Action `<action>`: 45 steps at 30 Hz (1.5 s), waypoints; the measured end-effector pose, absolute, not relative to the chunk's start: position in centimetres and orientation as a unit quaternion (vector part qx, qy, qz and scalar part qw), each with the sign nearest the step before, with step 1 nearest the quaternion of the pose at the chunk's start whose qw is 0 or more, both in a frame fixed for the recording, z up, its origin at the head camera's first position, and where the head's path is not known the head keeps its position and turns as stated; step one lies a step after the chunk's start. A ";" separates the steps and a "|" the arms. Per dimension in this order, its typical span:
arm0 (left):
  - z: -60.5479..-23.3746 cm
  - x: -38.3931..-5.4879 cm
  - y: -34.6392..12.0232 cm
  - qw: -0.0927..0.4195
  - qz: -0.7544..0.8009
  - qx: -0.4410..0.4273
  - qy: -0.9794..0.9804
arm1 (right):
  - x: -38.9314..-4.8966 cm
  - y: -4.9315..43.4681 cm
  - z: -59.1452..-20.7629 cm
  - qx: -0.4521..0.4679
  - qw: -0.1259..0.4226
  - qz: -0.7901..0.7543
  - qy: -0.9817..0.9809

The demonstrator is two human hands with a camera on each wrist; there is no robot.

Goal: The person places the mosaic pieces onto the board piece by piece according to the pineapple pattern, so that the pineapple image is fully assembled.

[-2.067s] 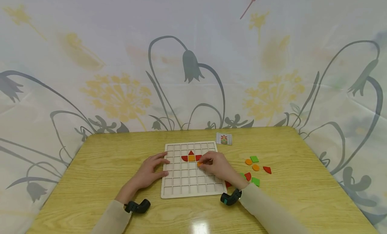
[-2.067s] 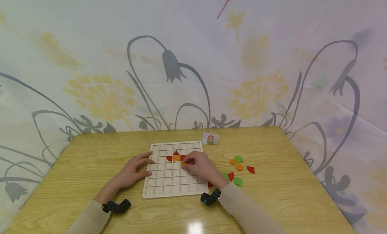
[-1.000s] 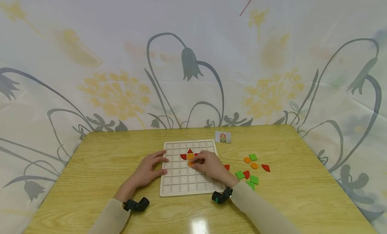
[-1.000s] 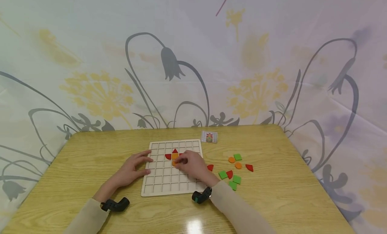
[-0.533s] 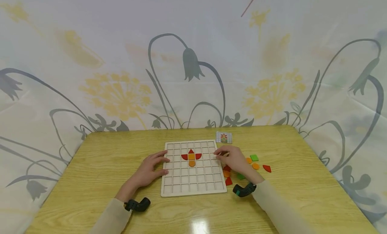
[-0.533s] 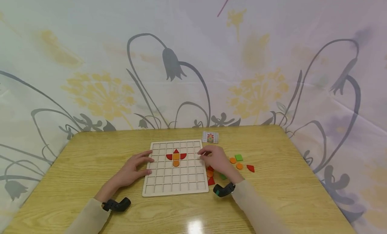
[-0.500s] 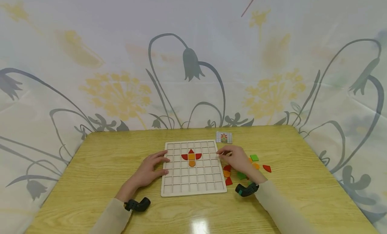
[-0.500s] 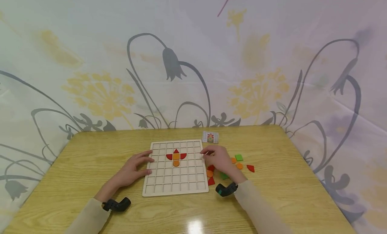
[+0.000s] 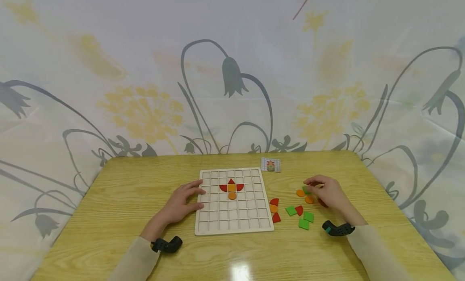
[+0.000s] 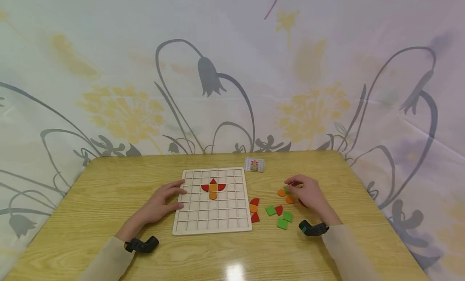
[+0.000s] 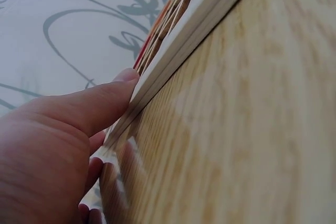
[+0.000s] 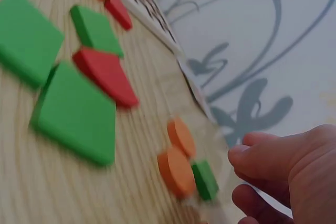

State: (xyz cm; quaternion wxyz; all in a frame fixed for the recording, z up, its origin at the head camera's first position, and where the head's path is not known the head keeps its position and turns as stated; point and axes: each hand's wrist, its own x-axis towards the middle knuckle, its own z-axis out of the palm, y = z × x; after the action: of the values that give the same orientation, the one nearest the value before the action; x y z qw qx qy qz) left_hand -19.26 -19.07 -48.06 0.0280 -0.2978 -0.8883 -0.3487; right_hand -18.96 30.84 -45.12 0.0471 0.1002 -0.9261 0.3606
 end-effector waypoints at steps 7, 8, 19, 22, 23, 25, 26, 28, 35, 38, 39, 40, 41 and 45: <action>-48.1 -19.3 -19.0 0.026 -0.349 -0.294 -0.889 | -17.2 34.3 -45.7 0.066 0.009 0.371 -0.926; -48.0 -19.3 -18.9 0.027 -0.348 -0.294 -0.889 | -17.0 34.6 -45.8 0.062 -0.003 0.383 -0.922; -48.1 -19.3 -19.1 0.022 -0.345 -0.287 -0.893 | -17.0 36.5 -45.6 0.114 -0.088 0.453 -0.880; -48.2 -19.4 -19.2 0.025 -0.344 -0.287 -0.893 | -17.0 36.5 -45.5 0.115 -0.088 0.439 -0.887; -48.2 -19.4 -19.1 0.025 -0.345 -0.287 -0.893 | -17.0 36.5 -45.5 0.115 -0.088 0.435 -0.889; -48.2 -19.4 -19.1 0.025 -0.345 -0.288 -0.893 | -17.0 36.4 -45.4 0.109 -0.087 0.433 -0.891; -48.1 -19.4 -19.0 0.024 -0.347 -0.288 -0.892 | -17.0 36.4 -45.4 0.103 -0.087 0.432 -0.892; -47.9 -19.4 -19.0 0.024 -0.349 -0.289 -0.891 | -17.0 36.3 -45.3 0.097 -0.086 0.430 -0.893; -47.9 -19.3 -18.9 0.023 -0.349 -0.288 -0.891 | -17.0 36.2 -45.4 0.095 -0.088 0.443 -0.887; -48.0 -19.3 -18.9 0.025 -0.350 -0.287 -0.891 | -17.1 36.0 -45.5 0.093 -0.090 0.436 -0.891; -48.0 -19.3 -19.0 0.025 -0.350 -0.286 -0.891 | -17.1 35.9 -45.4 0.095 -0.090 0.430 -0.893; -48.1 -19.3 -19.0 0.025 -0.351 -0.287 -0.891 | -17.2 35.9 -45.4 0.096 -0.089 0.425 -0.896; -48.1 -19.3 -19.0 0.025 -0.352 -0.286 -0.891 | -17.3 35.8 -45.4 0.096 -0.087 0.418 -0.899; -48.0 -19.3 -18.9 0.018 -0.353 -0.285 -0.891 | -17.4 35.5 -45.0 0.097 -0.071 0.406 -0.906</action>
State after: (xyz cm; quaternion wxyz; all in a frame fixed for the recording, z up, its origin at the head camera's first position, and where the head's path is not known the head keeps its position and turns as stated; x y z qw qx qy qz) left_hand -19.32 -18.91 -48.00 0.0182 -0.2853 -0.8907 -0.3535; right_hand -17.44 35.48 -45.02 -0.0711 0.0973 -0.9061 0.4056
